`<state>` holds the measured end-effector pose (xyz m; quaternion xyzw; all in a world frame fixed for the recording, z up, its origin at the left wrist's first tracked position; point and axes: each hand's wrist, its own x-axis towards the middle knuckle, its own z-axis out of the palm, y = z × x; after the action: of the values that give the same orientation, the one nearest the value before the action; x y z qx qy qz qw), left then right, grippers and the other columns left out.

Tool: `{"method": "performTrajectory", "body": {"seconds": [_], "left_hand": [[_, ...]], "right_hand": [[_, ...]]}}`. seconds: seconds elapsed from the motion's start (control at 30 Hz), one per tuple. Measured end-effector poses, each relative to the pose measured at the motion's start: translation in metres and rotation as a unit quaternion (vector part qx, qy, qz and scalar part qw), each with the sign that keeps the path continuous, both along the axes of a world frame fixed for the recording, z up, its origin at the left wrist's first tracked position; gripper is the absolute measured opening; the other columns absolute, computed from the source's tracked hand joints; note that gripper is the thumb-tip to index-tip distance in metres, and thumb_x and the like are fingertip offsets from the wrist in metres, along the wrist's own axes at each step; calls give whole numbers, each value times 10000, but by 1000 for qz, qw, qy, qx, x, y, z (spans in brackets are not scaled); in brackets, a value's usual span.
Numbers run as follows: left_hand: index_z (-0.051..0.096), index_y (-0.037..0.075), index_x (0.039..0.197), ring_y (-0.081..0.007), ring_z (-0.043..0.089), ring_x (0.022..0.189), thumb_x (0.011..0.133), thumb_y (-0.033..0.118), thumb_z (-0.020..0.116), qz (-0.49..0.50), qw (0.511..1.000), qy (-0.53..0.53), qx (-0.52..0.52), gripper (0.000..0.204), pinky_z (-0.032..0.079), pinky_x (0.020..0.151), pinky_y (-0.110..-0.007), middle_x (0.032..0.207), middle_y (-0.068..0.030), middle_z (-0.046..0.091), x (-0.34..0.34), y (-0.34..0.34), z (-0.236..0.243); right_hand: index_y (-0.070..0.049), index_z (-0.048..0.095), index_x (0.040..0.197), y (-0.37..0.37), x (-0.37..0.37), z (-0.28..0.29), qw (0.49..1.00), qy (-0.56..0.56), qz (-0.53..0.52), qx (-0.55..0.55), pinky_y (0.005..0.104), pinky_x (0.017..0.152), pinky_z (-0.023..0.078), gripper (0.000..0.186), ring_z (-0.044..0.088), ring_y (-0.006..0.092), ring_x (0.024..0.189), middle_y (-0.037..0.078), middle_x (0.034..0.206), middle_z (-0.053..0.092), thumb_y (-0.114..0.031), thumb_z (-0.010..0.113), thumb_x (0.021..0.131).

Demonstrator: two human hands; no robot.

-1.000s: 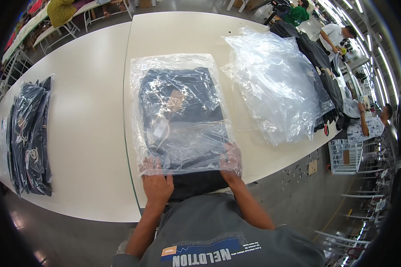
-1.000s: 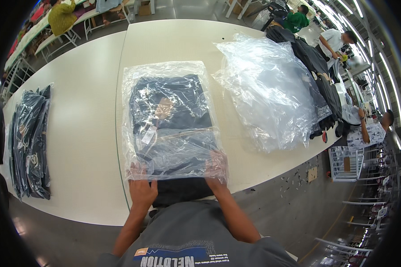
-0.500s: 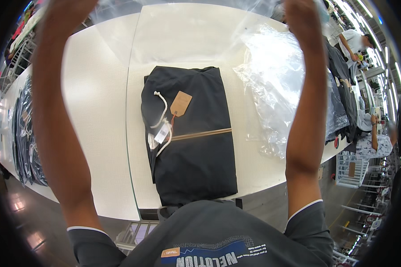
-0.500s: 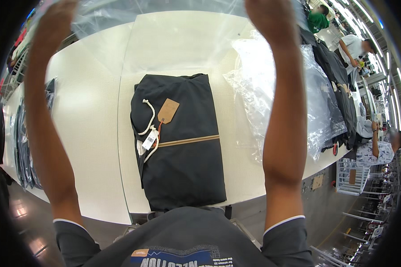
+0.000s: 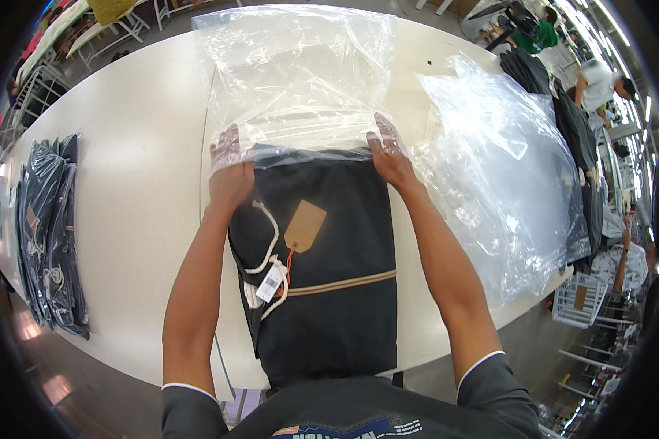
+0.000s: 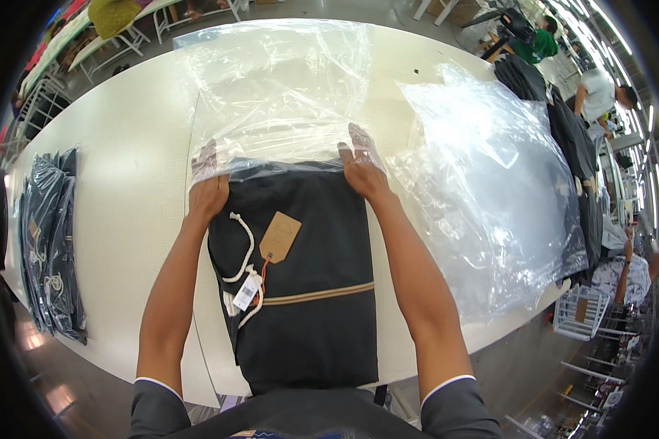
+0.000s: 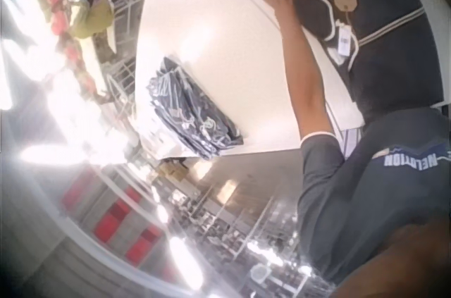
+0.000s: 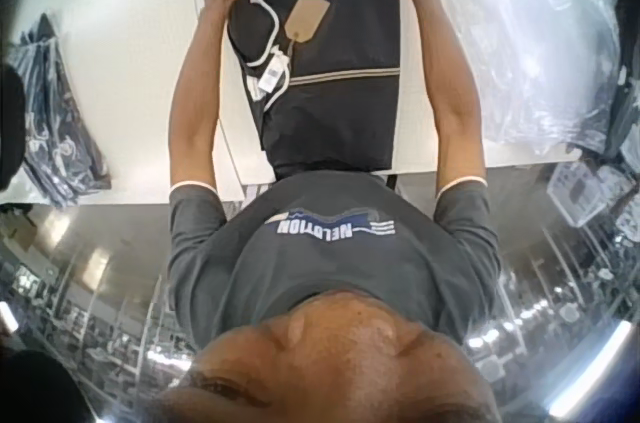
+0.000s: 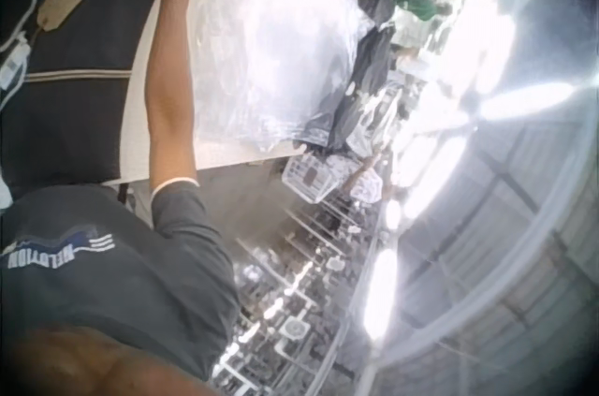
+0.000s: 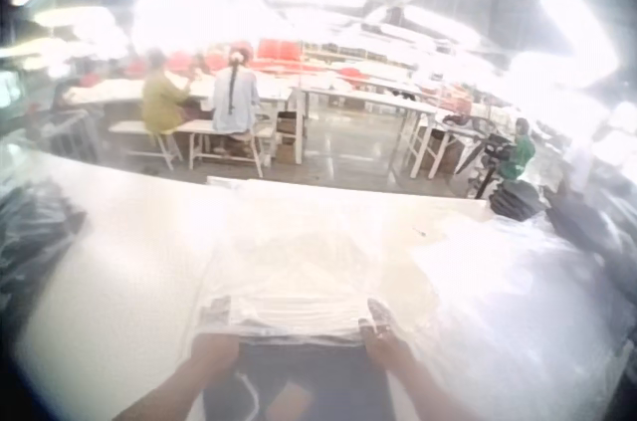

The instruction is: The person folds dark-colored pants and places them into clear plastic bags on a white table. They seal the bags and stack the packaged items into a white wire cart. The process is repeated for multiple units.

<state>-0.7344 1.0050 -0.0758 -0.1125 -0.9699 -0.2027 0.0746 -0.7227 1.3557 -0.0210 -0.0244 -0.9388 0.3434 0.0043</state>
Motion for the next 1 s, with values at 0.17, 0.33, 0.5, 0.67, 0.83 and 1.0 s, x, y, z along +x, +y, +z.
{"method": "performTrajectory", "body": {"seconds": [0.17,0.33,0.5,0.67,0.83,1.0], "left_hand": [[361,3,1523,-360,249,1505,1043,270,431,-2,988,-34,153,554,131,1241,-471,1610,-186,314,-66,-2,-52],[326,-14,1537,-341,194,1529,1061,250,392,-62,983,-28,169,548,84,1248,-457,1633,-176,271,-66,-17,-69],[300,-25,1545,-333,165,1538,1071,278,345,-113,989,-47,88,565,57,1252,-448,1643,-176,246,-37,-34,-60],[225,-40,1562,-333,144,1542,1063,346,332,-105,987,-103,66,640,34,1258,-435,1651,-195,198,-14,-27,-27],[168,-52,1569,-351,124,1542,1053,393,346,-99,979,-162,72,704,45,1260,-428,1650,-240,148,17,-31,-24],[158,-31,1580,-396,147,1529,1039,444,387,-86,950,-275,119,755,97,1251,-431,1651,-251,130,86,-50,-37]], "right_hand": [[-3,322,1540,15,-74,-62,999,-34,35,-24,358,1221,232,579,293,320,1487,188,1584,349,-340,399,1075],[-14,347,1531,32,-74,-103,994,52,91,-37,401,1241,188,547,281,343,1492,196,1579,359,-248,456,1049],[-24,263,1569,39,-36,-87,985,23,145,-91,404,1253,102,588,201,311,1530,163,1624,296,-221,445,1047],[-26,228,1583,47,-6,-74,985,11,163,-48,407,1251,94,609,187,307,1537,152,1643,265,-203,444,1041],[-21,240,1581,40,35,-73,983,59,170,-32,416,1224,188,630,227,390,1513,211,1630,259,-221,476,1033],[-17,260,1572,35,113,-71,985,50,162,-22,421,1206,232,639,257,418,1492,244,1608,279,-247,498,1026]]}}
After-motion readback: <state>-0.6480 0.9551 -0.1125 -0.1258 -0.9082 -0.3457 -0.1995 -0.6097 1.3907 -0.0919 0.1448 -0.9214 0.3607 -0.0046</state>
